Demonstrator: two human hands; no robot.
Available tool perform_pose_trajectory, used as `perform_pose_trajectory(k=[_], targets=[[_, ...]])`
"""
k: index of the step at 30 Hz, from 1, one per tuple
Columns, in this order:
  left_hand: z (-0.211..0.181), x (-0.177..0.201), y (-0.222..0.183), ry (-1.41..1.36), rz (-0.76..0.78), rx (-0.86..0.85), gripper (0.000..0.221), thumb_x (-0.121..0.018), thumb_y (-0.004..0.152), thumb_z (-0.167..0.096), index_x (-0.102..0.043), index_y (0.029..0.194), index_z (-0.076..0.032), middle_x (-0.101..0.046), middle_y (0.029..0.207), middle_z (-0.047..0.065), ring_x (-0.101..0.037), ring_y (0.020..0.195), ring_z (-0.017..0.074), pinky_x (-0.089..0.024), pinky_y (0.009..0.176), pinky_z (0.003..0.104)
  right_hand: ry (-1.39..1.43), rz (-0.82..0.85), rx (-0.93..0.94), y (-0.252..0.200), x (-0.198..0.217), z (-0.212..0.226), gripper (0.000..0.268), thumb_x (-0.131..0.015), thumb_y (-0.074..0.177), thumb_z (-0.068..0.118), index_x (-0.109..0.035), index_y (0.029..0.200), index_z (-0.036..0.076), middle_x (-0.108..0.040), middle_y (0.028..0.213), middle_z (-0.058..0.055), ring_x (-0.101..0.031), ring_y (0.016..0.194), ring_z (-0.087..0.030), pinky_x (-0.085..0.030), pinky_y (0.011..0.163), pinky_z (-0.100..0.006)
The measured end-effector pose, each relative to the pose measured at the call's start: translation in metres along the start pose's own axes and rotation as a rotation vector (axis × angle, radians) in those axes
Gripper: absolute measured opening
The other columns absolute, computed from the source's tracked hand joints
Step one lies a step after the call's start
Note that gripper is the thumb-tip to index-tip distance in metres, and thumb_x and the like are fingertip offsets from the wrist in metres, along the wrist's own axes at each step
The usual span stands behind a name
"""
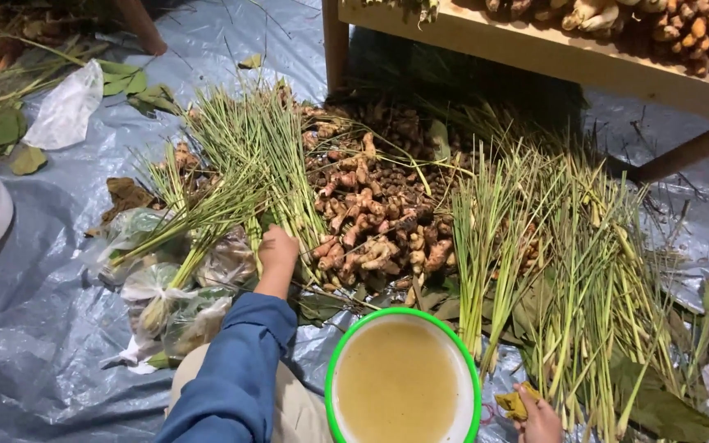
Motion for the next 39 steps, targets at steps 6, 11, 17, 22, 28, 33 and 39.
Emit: perform_pose_trajectory(k=[6, 11, 17, 22, 28, 33, 39], targets=[[0.026, -0.041, 0.021, -0.357, 0.144, 0.213, 0.048, -0.031, 0.101, -0.021, -0.065, 0.083, 0.007, -0.071, 0.081, 0.026, -0.068, 0.073, 0.0424, -0.059, 0.068, 0.048, 0.212, 0.027, 0.148, 0.019, -0.004, -0.015, 0.031, -0.063, 0.107, 0.014, -0.071, 0.107, -0.016, -0.065, 0.080, -0.025, -0.038, 0.042, -0.021, -0.035, 0.039, -0.036], [0.032, -0.062, 0.025, -0.016, 0.104, -0.104, 0.038, -0.044, 0.096, -0.015, -0.053, 0.111, 0.019, -0.068, 0.100, 0.033, -0.070, 0.084, 0.0448, -0.058, 0.076, 0.050, 0.306, 0.046, 0.186, 0.020, -0.006, -0.019, 0.029, -0.063, 0.106, 0.013, -0.068, 0.108, -0.016, -0.065, 0.080, -0.020, -0.039, 0.043, -0.016, -0.034, 0.039, -0.031], [0.007, 0.010, -0.054, -0.513, 0.330, 0.096, 0.046, -0.044, 0.098, -0.009, -0.037, 0.128, 0.025, -0.072, 0.089, 0.031, -0.075, 0.077, 0.0396, -0.053, 0.058, 0.040, 0.363, 0.070, 0.163, -0.023, -0.009, 0.007, 0.026, -0.057, 0.108, 0.011, -0.068, 0.116, -0.011, -0.069, 0.097, -0.020, -0.043, 0.056, -0.013, -0.036, 0.046, -0.025], [-0.020, 0.077, -0.146, -1.057, 0.646, 0.325, 0.054, -0.019, 0.108, -0.019, -0.020, 0.158, 0.002, -0.069, 0.114, 0.033, -0.073, 0.103, 0.0393, -0.063, 0.087, 0.040, 0.457, 0.088, 0.274, -0.047, -0.011, 0.014, 0.034, -0.044, 0.117, 0.020, -0.065, 0.119, -0.007, -0.065, 0.100, -0.018, -0.043, 0.063, -0.013, -0.039, 0.053, -0.026], [0.009, 0.044, -0.207, -1.424, 0.710, 0.374, 0.035, -0.036, 0.110, -0.018, -0.054, 0.133, 0.000, -0.067, 0.092, 0.017, -0.056, 0.060, 0.0152, -0.048, 0.046, 0.022, 0.689, 0.087, 0.380, -0.061, -0.013, 0.017, 0.044, -0.032, 0.121, 0.033, -0.054, 0.138, 0.000, -0.059, 0.125, -0.015, -0.054, 0.096, -0.021, -0.047, 0.077, -0.035], [0.033, 0.031, -0.310, -1.374, 1.081, 0.170, 0.015, -0.042, 0.103, -0.017, -0.054, 0.103, -0.007, -0.056, 0.072, 0.009, -0.042, 0.047, 0.0122, -0.027, 0.036, 0.023, 0.680, 0.127, 0.479, -0.102, -0.026, 0.028, 0.043, -0.024, 0.119, 0.031, -0.055, 0.141, 0.011, -0.055, 0.123, -0.009, -0.050, 0.102, -0.020, -0.044, 0.089, -0.036], [0.072, -0.027, -0.394, -1.303, 1.268, 0.107, 0.024, -0.037, 0.102, -0.010, -0.052, 0.119, -0.016, -0.057, 0.088, 0.002, -0.044, 0.062, 0.0111, -0.041, 0.055, 0.026, 0.832, 0.429, 0.491, -0.119, -0.074, 0.002, 0.041, -0.052, 0.106, 0.020, -0.059, 0.141, -0.001, -0.060, 0.114, -0.009, -0.055, 0.097, -0.018, -0.047, 0.091, -0.031]])
Point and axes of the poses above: each hand's wrist, its own y-axis towards the middle knuckle, its own x-axis out of the back of the hand, z = x × y, the point moved 4 cm from there along y, towards the middle knuckle
